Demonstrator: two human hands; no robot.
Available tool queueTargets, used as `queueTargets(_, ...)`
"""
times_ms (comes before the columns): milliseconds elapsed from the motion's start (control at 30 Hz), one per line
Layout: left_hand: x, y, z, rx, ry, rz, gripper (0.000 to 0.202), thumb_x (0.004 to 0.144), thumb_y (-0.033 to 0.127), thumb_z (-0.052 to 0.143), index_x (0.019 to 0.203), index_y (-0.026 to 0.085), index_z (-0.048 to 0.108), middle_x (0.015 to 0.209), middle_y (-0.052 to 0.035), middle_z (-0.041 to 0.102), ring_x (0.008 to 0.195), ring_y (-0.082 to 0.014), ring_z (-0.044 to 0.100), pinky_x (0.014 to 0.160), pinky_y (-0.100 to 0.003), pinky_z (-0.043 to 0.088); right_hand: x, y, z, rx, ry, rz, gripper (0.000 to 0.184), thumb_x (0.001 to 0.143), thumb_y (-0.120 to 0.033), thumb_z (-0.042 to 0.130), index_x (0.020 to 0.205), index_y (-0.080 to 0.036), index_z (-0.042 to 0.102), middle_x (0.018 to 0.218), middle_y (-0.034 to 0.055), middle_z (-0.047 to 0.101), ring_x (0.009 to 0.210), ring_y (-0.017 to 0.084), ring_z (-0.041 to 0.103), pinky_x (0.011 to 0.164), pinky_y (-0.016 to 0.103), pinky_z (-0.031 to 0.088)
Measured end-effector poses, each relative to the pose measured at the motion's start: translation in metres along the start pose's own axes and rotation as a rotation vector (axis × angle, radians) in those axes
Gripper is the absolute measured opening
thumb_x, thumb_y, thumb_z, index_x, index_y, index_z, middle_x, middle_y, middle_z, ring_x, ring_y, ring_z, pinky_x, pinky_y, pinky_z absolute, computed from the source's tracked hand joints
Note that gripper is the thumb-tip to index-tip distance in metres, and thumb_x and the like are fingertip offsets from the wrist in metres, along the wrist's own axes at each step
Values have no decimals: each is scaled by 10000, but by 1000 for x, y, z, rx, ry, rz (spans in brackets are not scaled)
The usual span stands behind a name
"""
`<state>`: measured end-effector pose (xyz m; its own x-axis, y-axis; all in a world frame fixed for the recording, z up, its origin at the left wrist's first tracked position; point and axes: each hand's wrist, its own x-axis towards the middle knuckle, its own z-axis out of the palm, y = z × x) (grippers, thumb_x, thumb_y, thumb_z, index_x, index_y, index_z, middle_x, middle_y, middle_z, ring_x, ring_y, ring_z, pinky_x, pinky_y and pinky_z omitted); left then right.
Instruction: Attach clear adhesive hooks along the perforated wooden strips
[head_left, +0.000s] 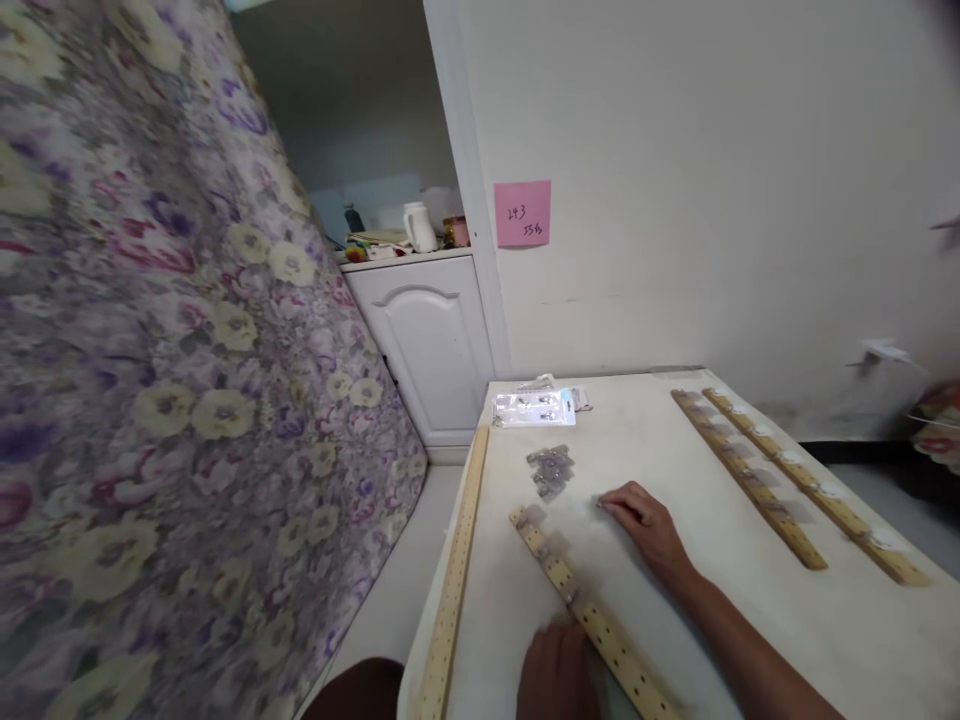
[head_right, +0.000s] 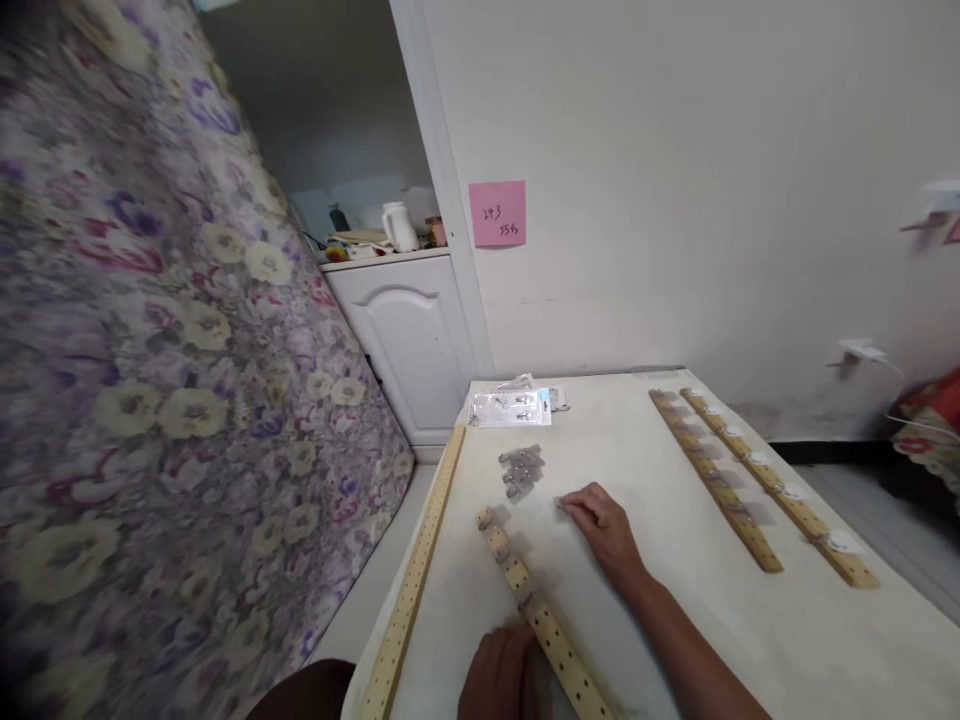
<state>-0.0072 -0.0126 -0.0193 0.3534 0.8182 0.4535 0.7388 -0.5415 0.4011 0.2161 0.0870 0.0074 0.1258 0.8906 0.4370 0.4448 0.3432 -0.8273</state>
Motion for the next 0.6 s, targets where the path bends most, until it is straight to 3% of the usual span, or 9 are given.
queueTargets(233,1,12,-9,-92,-73,0,278,851,100,415,1076,210,535,964,-88,611,902,-231,573,798,-398,503,-69,-21,-49,-81,-201,62,184,893,-326,522,855,-237,679,813,33,599,771,188,580,697,303,438)
queueTargets(433,5,18,-13,-127,-88,-9,238,886,127,391,1063,209,528,941,-76,584,890,-227,548,789,-389,481,-98,-28,-53,-153,-291,51,180,890,-288,522,860,-241,693,787,28,598,749,176,586,676,289,444)
queueTargets(600,5,19,-14,-120,-81,-3,226,904,150,384,1068,207,529,934,-70,580,888,-223,543,797,-390,473,-102,-22,-61,-139,-245,37,231,908,-261,465,1011,-244,671,838,38,606,793,179,592,715,295,454)
